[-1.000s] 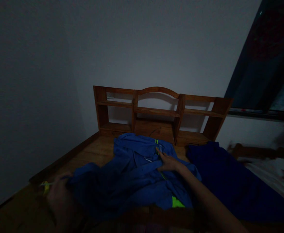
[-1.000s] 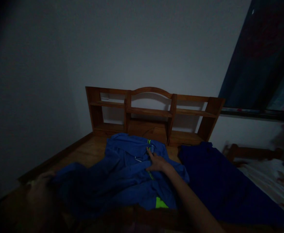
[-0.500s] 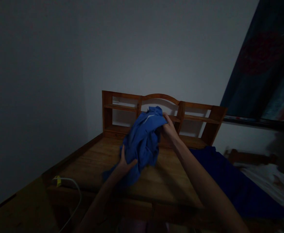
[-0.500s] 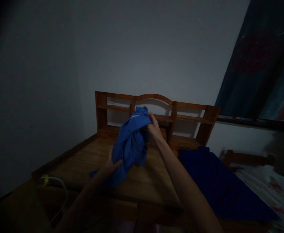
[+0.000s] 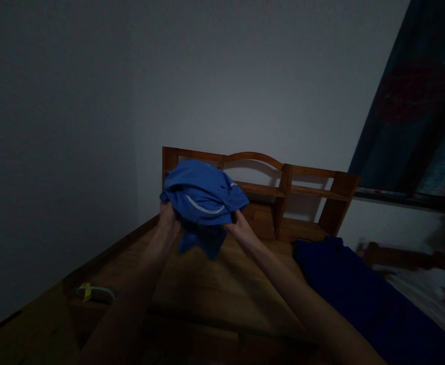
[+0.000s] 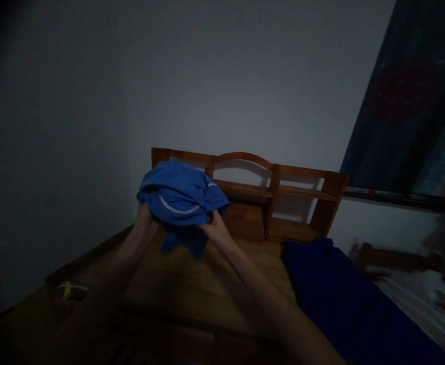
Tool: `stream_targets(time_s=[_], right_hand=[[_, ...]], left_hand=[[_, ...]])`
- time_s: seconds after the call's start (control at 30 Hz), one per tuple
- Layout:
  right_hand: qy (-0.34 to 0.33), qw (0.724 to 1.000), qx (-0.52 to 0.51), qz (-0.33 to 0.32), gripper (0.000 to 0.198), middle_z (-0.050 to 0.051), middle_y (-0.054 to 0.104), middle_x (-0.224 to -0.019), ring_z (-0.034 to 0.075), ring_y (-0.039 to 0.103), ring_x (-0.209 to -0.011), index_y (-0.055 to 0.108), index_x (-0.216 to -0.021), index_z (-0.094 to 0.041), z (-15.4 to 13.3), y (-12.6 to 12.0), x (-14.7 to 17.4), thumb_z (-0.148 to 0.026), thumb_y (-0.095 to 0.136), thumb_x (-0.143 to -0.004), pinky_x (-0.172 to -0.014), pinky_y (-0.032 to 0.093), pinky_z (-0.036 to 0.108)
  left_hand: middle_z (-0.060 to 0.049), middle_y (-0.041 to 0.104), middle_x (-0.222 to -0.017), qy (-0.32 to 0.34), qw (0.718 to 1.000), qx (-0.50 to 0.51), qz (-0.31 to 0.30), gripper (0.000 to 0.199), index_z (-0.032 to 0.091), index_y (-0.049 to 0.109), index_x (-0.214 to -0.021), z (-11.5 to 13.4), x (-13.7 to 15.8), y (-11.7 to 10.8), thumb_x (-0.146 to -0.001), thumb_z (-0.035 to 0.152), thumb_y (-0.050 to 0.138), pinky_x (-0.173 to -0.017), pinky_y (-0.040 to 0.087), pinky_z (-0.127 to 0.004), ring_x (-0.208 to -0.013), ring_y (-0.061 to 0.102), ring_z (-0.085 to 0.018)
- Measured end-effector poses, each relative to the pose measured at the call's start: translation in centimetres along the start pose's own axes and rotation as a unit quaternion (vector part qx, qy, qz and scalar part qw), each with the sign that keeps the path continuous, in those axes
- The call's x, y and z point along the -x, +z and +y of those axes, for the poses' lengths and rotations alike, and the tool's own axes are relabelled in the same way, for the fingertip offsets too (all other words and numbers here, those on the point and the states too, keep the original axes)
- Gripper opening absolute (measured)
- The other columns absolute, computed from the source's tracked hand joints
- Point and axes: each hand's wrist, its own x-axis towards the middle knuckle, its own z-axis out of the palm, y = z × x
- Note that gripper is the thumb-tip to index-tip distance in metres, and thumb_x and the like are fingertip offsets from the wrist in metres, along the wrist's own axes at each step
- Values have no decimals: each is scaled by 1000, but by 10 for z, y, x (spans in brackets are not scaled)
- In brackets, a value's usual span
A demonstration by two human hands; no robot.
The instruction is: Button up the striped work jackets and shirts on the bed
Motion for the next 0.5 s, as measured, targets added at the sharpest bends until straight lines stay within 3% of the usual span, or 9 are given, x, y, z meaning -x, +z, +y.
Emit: stream_targets(time_s=[0.1,0.17,0.23,0.27,0.33,0.4,0.5], right_hand=[[77,996,11,-46,65,5,48,-125,20,54,-106,42,-123,-28,27,-17,27,-33,72,-66,-92,44,39],[126,990,24,-55,64,6,48,-125,19,57,-101,42,-122,-27,45,-32,49,-34,73,-66,-86,46,38],[164,984,40,-58,61,6,56,-112,18,59,-93,42,-121,-26,60,-48,72,-35,71,-68,-82,47,37],[178,981,49,-56,57,6,60,-104,18,60,-89,44,-119,-24,66,-56,83,-37,70,-70,-80,47,36],[198,977,65,-43,48,5,62,-95,17,61,-81,49,-113,-22,73,-71,104,-40,67,-72,-74,47,34],[207,975,73,-27,39,6,63,-94,17,61,-76,55,-103,-20,75,-86,122,-43,65,-73,-69,47,32],[200,973,112,1,34,7,63,-91,19,61,-78,59,-93,-18,69,-116,143,-48,57,-78,-69,48,32]], left_hand=[[-5,61,-102,49,993,-98,49,35,9,54,-103,-12,-14,-31,-76,30,58,-86,46,-32,-87,55,-13],[-5,60,-103,92,971,-211,66,36,9,53,-106,-24,-14,-54,-76,28,56,-88,43,-31,-92,53,-14],[-6,59,-106,99,938,-330,32,36,10,53,-108,-39,-7,-76,-75,23,53,-91,41,-32,-97,52,-18],[-7,59,-107,84,918,-387,-17,36,11,54,-107,-47,-1,-86,-73,20,52,-93,39,-33,-100,51,-20],[-9,58,-111,32,860,-489,-140,38,15,56,-106,-62,12,-104,-69,14,51,-94,38,-35,-106,50,-23],[-10,56,-117,-10,786,-575,-224,43,17,56,-110,-75,22,-114,-68,11,49,-94,36,-39,-110,48,-26],[-16,49,-127,-32,687,-683,-247,47,18,51,-119,-85,30,-113,-73,10,44,-93,33,-47,-114,45,-31]])
